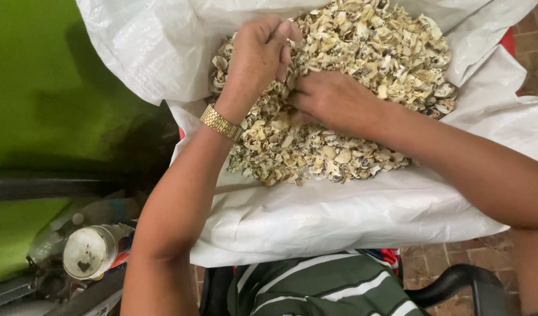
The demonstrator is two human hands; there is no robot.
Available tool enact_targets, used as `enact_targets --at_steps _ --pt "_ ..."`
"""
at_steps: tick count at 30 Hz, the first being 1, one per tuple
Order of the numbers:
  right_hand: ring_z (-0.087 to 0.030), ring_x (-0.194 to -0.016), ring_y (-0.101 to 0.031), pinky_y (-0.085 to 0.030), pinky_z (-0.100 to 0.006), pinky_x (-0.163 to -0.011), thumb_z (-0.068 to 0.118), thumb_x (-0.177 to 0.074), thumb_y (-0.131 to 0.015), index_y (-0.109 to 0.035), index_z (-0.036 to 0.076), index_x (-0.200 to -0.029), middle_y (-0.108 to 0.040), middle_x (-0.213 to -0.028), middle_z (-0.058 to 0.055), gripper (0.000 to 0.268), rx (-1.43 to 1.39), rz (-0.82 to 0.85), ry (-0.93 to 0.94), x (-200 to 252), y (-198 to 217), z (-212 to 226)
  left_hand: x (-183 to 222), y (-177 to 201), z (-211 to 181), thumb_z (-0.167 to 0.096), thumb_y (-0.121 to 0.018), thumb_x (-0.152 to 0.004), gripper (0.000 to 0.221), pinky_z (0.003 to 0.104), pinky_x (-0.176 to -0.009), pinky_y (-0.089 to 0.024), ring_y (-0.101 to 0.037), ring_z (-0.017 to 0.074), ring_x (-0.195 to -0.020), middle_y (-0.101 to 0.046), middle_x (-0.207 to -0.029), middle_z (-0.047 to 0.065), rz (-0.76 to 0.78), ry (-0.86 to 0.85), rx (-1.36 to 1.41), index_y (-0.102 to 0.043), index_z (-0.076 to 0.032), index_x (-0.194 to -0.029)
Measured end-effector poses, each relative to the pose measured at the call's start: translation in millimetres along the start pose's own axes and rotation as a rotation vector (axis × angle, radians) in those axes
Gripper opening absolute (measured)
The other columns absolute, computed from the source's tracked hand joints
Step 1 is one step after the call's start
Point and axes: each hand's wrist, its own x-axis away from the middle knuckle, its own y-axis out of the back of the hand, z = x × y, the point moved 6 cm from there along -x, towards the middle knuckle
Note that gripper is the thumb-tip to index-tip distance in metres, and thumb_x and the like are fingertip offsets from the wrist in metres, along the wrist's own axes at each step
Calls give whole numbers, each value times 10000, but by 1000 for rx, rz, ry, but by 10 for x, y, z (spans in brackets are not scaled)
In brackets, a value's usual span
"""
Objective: Sorting and breaking apart dried agricultural material in a large sack
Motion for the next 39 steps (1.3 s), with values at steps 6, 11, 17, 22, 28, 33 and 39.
enact_targets --at_steps 6,11,17,22,28,33,39 --pt "-202 -689 -622 -596 -274 -550 -1 -797 -712 -655 7 -908 -655 -854 -137 125 108 234 -111 113 -174 14 21 -15 -7 -148 -480 -1029 240 104 -345 -414 -474 10 -349 -561 -500 -57 27 -75 40 -693 -95 -932" --pt "-182 -577 -567 -522 -233 -457 -48 -924 -631 -630 -10 -814 -591 -669 -114 116 104 114 -158 158 -165 -159 -47 -106 101 48 -455 -992 253 152 -501 -560 -602 52 -539 -657 -701 12 82 -198 82 -614 -58 -1158" --pt "-144 -584 -552 -453 -209 -496 10 -896 -708 -666 75 -812 -632 -701 -58 114 199 -77 -72 95 55 18 -7 -84 5 -62 -516 -1011 168 107 -366 -540 -620 48 -426 -675 -607 23 32 -190 75 -663 -44 -932" --pt "-210 -897 -507 -436 -367 -784 76 -799 -730 -681 122 -976 -628 -917 -13 189 161 25 88 83 23 399 -36 -9 47 -113 -472 -1032 254 98 -296 -436 -514 28 -348 -604 -526 -14 -32 -279 -21 -656 -60 -866" --pt "-210 -947 -618 -530 -332 -774 54 -727 -709 -622 156 -1108 -659 -1073 -62 403 186 401 89 183 -426 405 -172 -32 220 -371 -373 -1006 423 156 -377 -304 -342 24 -388 -423 -503 -103 -120 -233 -193 -559 -160 -691" --pt "-225 -624 -674 -627 -299 -612 -9 -925 -600 -637 -26 -866 -656 -798 -201 72 -175 181 -294 93 -16 -13 -185 -26 200 -418 -395 -1008 440 157 -418 -301 -315 31 -424 -395 -527 -101 -93 -211 -196 -441 -205 -625" --pt "-87 -517 -413 -385 -187 -503 91 -1025 -532 -527 117 -803 -487 -626 28 224 -610 -158 -724 270 218 -568 42 -226 63 -44 -527 -1039 236 100 -429 -457 -574 47 -493 -576 -622 -16 169 -23 -173 -589 -90 -815"
